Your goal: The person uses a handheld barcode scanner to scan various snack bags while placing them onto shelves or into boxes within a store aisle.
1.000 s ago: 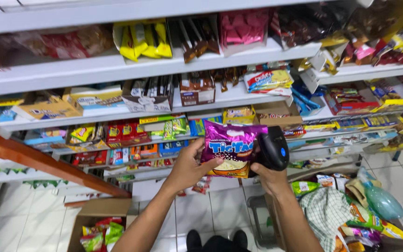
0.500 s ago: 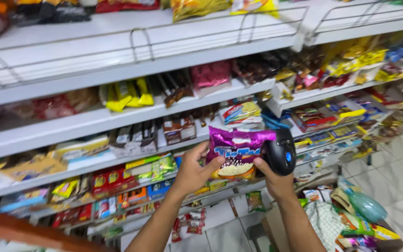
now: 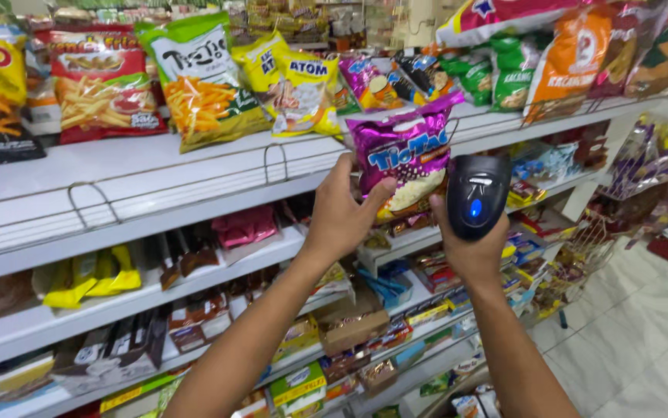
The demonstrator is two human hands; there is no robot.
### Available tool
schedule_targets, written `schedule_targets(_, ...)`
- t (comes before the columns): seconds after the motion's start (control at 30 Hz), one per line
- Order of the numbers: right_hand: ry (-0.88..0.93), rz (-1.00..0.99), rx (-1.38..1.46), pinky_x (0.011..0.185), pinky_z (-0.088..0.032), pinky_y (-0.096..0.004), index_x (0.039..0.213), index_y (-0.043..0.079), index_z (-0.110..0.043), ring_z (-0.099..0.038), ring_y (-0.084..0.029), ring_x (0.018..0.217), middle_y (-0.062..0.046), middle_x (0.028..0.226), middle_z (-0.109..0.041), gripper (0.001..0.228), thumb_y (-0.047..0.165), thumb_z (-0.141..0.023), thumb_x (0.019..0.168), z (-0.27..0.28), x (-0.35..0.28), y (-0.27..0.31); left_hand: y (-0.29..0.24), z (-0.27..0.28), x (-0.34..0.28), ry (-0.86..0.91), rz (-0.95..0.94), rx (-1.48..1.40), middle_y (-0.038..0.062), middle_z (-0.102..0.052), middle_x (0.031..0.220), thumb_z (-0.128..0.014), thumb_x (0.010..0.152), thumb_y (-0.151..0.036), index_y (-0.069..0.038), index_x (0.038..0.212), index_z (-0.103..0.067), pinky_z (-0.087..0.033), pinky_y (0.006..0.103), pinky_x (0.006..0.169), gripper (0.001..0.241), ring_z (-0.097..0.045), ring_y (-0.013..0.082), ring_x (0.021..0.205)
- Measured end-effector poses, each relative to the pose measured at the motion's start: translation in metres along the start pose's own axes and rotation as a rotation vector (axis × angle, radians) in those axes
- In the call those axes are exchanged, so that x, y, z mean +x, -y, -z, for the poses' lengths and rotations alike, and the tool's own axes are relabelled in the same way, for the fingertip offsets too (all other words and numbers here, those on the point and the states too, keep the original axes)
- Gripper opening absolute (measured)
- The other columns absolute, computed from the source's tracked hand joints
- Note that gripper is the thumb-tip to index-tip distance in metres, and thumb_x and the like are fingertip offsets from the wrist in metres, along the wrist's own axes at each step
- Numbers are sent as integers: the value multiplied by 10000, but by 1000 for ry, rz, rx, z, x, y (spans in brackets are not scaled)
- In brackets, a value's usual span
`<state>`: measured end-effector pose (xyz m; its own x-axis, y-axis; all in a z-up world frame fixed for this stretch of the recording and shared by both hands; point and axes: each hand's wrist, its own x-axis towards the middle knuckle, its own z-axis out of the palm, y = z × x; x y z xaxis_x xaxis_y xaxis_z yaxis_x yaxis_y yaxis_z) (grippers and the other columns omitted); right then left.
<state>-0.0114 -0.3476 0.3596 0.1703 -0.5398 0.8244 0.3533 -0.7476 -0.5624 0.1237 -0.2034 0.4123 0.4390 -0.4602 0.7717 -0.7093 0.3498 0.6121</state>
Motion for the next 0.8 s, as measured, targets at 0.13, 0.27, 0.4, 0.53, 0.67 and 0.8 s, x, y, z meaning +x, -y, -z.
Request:
schedule_targets(0.13, -98, 44, 22, 796, -538, -269, 1097, 17, -667, -643, -87, 870, -5, 997, -694, 312, 183, -861, 918, -2, 62, -24, -9, -25, 51, -8, -77, -47, 112, -676, 1047, -827, 834, -176, -39, 1381, -422, -629, 329, 754, 694, -734, 195, 918)
schedule_targets(0.27, -32, 134, 11, 828, -548, -295, 1120, 8, -671, -661, -107, 897, -36, 1010, -715, 312, 196, -849, 945, 0, 114, -40, -9, -40, 98, -139, -293, 197, 141, -695, 1002, -835, 803, -155, -18, 1302, -402, -562, 414, 759, 674, -727, 315, 929)
schedule_targets(0.4, 2, 169, -132, 801, -555, -329, 1100, 4, -676, -712, -158, 867, -96, 966, -749, 347, 220, -856, 896, -6, 157, -50, 5, -45, 144, 20, -366, 492, 133, -745, 958, -828, 877, -152, -45, 1084, -626, -549, 437, 772, 309, -723, 359, 914)
schedule_targets(0.53, 146, 108, -197, 779, -555, -366, 1048, 18, -697, -742, -226, 850, -136, 921, -758, 318, 231, -838, 859, -10, 189, -55, 24, -38, 185, 236, -173, 504, 108, -775, 885, -809, 805, -155, -87, 979, -759, -578, 377, 759, 193, -764, 256, 811)
schedule_targets(0.67, 307, 130, -377, 784, -554, -426, 1050, 42, -704, -739, -343, 896, -175, 943, -749, 350, 269, -838, 820, -1, 205, -54, 50, -37, 225, 277, 57, 516, 103, -784, 845, -809, 772, -160, -124, 965, -818, -598, 341, 725, 196, -767, 199, 734)
schedule_targets(0.8, 416, 148, -453, 787, -541, -471, 1166, 81, -697, -684, -421, 970, -195, 992, -736, 426, 273, -810, 804, 1, 203, -52, 85, -42, 260, 237, 51, 526, 114, -786, 833, -808, 746, -150, -97, 905, -833, -585, 332, 726, 170, -752, 197, 744)
